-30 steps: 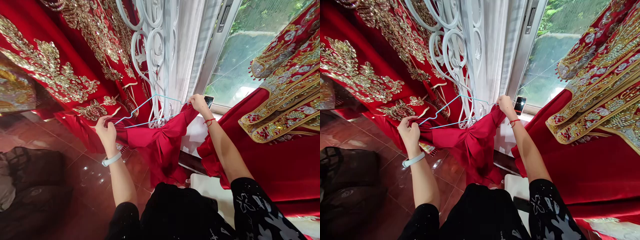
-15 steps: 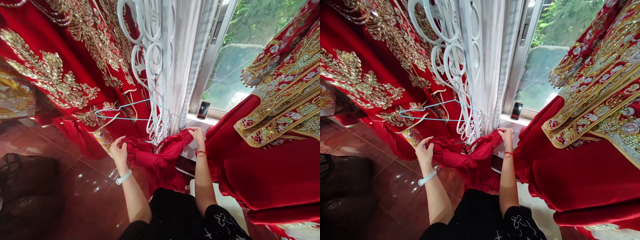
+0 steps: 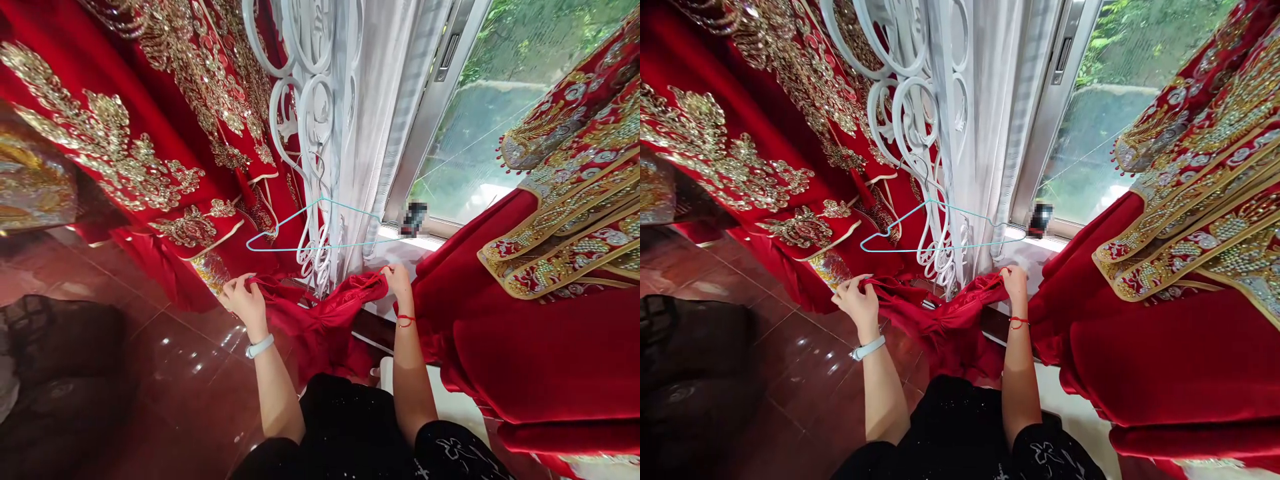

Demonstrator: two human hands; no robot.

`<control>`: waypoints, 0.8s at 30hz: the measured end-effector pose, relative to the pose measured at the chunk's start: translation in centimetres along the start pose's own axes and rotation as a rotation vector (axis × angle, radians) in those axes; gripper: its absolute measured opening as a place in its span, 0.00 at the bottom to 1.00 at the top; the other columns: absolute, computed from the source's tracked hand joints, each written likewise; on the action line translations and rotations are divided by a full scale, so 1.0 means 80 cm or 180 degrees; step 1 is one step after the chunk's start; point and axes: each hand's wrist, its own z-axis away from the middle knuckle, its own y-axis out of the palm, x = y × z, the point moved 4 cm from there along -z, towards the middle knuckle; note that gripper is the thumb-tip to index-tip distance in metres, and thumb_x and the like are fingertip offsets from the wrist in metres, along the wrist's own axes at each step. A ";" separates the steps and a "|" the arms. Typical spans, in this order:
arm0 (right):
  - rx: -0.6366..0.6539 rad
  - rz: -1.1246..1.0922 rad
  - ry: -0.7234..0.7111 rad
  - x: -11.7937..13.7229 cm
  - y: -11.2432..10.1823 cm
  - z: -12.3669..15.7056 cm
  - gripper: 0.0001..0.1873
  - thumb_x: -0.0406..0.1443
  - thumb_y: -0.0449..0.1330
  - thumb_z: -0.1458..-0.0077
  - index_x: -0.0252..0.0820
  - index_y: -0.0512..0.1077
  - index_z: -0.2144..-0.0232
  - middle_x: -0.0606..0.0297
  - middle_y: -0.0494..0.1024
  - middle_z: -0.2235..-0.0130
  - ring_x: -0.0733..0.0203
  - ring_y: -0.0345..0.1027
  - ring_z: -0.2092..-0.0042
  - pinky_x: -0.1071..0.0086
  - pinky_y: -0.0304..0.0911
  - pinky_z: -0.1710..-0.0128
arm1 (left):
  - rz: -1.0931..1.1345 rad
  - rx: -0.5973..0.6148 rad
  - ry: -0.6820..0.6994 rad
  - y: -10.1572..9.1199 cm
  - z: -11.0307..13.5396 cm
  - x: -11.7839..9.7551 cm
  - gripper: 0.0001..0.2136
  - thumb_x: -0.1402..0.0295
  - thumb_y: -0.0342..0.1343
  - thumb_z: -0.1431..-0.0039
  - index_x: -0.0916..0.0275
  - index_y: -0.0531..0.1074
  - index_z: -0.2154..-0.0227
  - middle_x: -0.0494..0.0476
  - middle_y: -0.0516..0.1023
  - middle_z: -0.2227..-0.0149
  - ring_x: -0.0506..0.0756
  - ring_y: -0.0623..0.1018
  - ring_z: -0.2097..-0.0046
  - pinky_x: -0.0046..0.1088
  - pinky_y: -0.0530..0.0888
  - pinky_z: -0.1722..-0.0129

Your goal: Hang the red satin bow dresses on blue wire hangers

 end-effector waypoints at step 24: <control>-0.0017 -0.2766 -0.0601 0.053 -0.052 -0.004 0.25 0.48 0.78 0.60 0.47 0.85 0.59 0.57 0.85 0.50 0.44 0.77 0.43 0.47 0.70 0.39 | 0.2295 0.2621 -0.1526 0.004 0.002 0.024 0.41 0.59 0.73 0.64 0.60 0.69 0.43 0.52 0.83 0.68 0.54 0.82 0.66 0.29 0.77 0.63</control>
